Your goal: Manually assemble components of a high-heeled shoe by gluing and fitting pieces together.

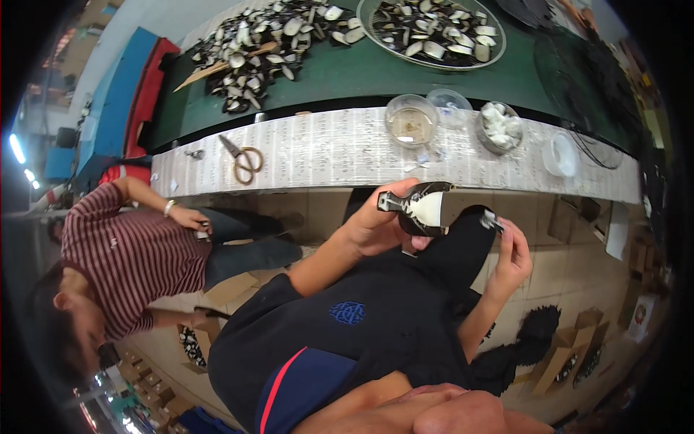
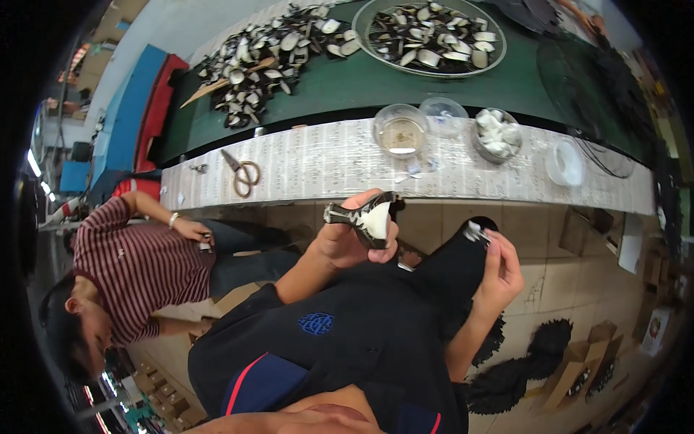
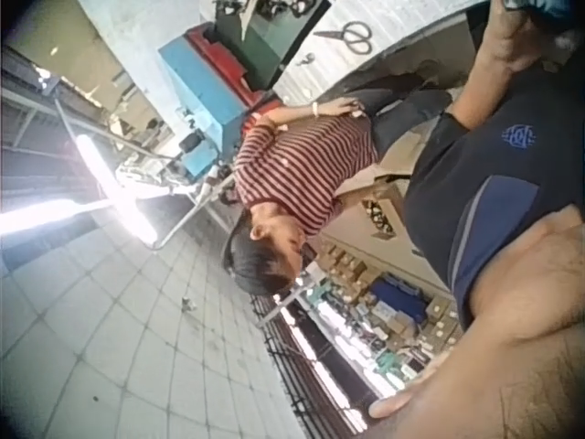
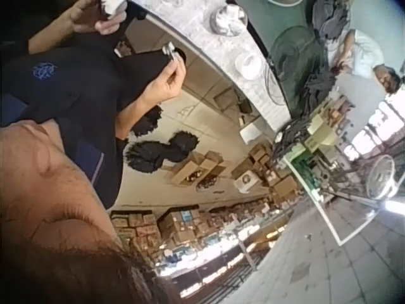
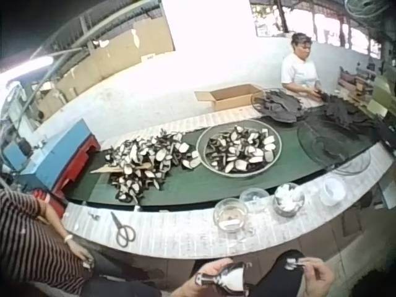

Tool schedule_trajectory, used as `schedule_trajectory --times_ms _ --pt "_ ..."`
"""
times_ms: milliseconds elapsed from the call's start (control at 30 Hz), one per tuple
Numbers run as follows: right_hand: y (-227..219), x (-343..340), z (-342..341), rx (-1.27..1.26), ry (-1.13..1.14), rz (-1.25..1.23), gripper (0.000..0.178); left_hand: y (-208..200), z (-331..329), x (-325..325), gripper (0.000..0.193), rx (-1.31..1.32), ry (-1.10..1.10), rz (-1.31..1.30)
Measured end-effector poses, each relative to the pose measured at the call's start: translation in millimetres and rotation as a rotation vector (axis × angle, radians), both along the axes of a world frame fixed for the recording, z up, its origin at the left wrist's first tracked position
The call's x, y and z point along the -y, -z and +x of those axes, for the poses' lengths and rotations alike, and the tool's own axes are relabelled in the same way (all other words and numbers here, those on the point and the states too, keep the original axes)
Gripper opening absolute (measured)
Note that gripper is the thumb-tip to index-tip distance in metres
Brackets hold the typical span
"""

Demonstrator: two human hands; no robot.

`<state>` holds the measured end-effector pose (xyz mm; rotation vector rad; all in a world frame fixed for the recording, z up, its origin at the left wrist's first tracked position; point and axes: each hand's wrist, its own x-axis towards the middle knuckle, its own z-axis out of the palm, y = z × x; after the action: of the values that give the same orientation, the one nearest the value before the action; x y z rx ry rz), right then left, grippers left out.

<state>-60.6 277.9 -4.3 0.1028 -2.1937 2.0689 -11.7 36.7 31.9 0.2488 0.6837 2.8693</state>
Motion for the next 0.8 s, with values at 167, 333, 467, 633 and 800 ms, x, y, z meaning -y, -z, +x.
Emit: schedule_trajectory --times_ms 167,333,467,633,800 --pt "67.2 -33.9 12.6 0.239 -0.040 -0.196 0.017 11.4 -0.8 -5.8 0.044 -0.223 0.117 0.428" --pt "137.0 -40.0 26.5 0.426 -0.042 -0.485 0.021 14.7 -11.3 -10.8 0.038 -0.326 0.240 0.545" --pt "199.9 -37.1 32.0 0.579 -0.072 -0.574 0.021 13.3 -13.9 -13.2 0.038 -0.366 0.234 0.522" --pt "214.3 -46.1 21.3 0.613 -0.013 -0.681 0.017 9.2 -44.1 32.9 0.025 -0.160 0.214 -0.517" --pt "218.6 -54.4 24.8 0.648 0.038 -0.754 0.017 -5.0 -156.4 58.1 0.034 -0.259 -0.297 -0.981"
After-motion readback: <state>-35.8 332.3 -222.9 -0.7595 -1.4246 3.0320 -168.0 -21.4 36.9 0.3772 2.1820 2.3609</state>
